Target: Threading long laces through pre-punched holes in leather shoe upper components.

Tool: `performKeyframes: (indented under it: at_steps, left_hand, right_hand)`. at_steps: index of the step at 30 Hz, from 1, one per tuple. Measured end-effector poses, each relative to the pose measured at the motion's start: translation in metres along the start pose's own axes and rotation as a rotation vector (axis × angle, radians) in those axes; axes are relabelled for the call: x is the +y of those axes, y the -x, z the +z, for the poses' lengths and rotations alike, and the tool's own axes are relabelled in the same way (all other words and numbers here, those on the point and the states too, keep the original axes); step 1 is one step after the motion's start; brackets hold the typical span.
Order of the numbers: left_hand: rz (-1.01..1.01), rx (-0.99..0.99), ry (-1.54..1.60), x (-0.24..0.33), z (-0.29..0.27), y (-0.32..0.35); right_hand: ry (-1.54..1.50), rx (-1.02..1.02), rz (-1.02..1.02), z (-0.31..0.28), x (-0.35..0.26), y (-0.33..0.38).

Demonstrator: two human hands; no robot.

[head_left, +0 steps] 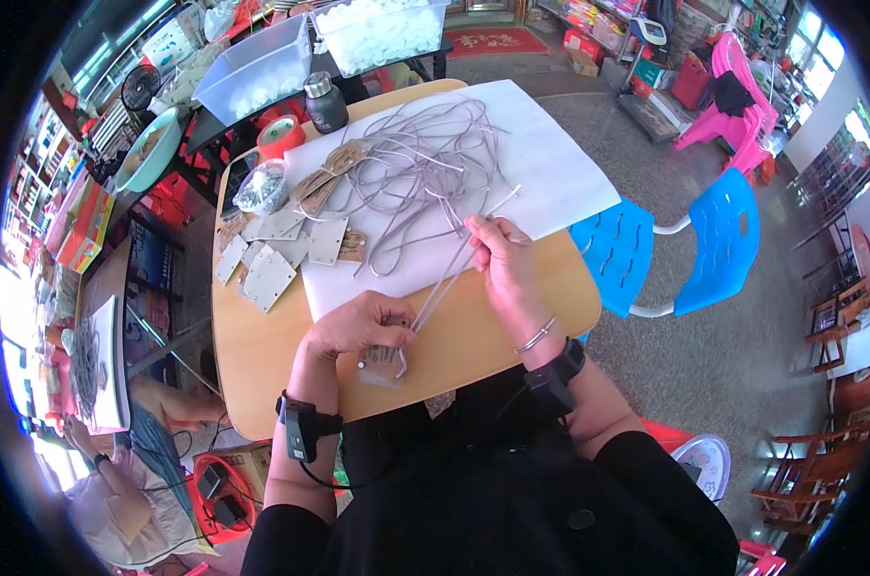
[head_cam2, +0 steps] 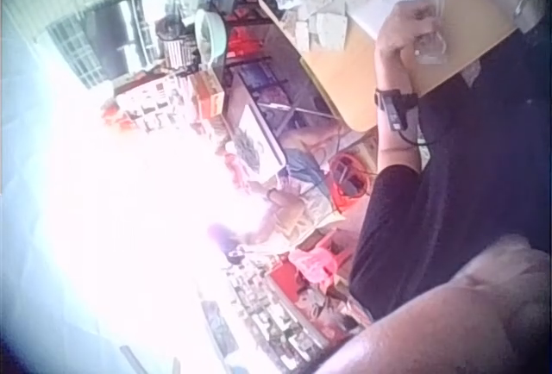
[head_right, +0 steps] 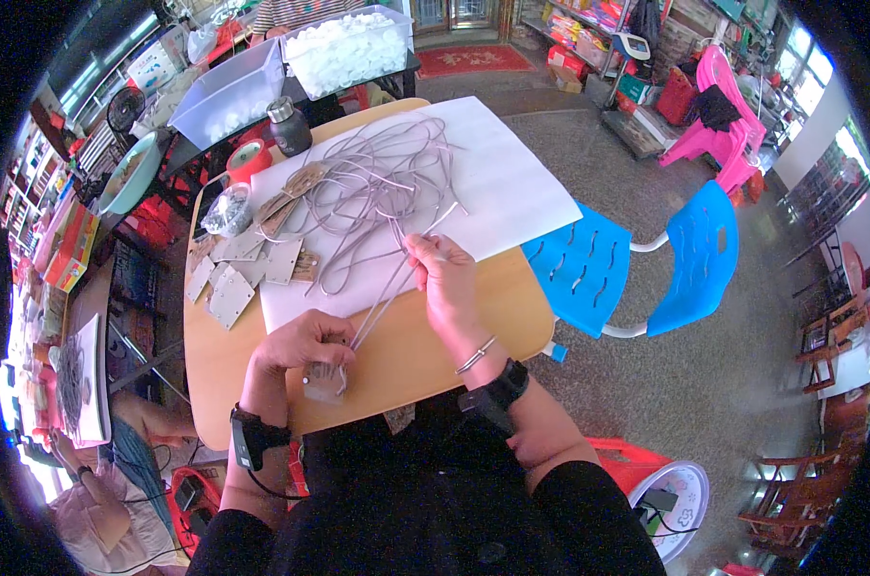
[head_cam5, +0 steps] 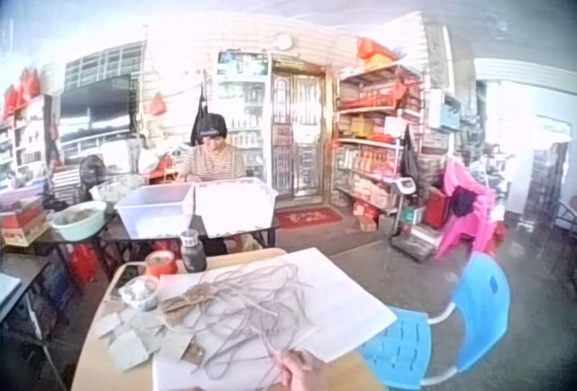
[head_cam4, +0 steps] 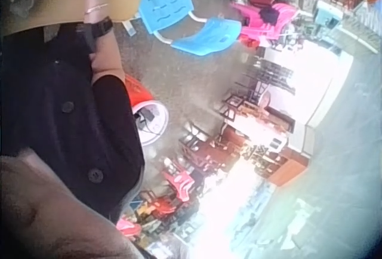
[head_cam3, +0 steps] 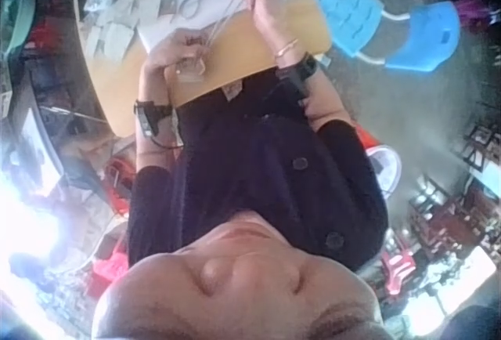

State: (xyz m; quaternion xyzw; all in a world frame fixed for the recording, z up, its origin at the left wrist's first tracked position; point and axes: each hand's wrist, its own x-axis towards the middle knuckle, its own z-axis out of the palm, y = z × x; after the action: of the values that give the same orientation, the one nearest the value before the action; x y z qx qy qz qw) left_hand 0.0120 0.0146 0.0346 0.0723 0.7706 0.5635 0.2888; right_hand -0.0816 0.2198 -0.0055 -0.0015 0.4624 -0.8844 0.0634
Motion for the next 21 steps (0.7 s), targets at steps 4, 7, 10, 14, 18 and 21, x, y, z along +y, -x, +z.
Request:
performKeyframes:
  at_steps: [4,7,10,14,18,21]
  left_hand:
    - [0.007,-0.095,-0.139,-0.002,-0.007,0.002]
    - [-0.007,-0.074,-0.073,0.000,-0.008,0.005]
    - [0.005,0.000,0.006,-0.008,-0.007,0.005]
    - [0.071,0.277,0.032,-0.012,-0.007,0.002]
    - [0.156,0.456,0.060,-0.016,-0.006,-0.007]
    - [0.279,0.484,0.271,-0.022,-0.008,-0.012]
  right_hand:
    - [-0.087,0.044,0.018,-0.002,-0.004,0.000]
    - [-0.202,0.098,0.017,-0.006,-0.007,-0.001]
    - [-0.246,0.076,0.010,-0.012,0.000,-0.007]
    - [-0.346,-0.023,0.012,-0.022,0.001,-0.018]
    - [-0.205,-0.062,0.052,-0.007,-0.005,-0.010]
    - [0.202,-0.052,0.098,-0.001,-0.005,0.002]
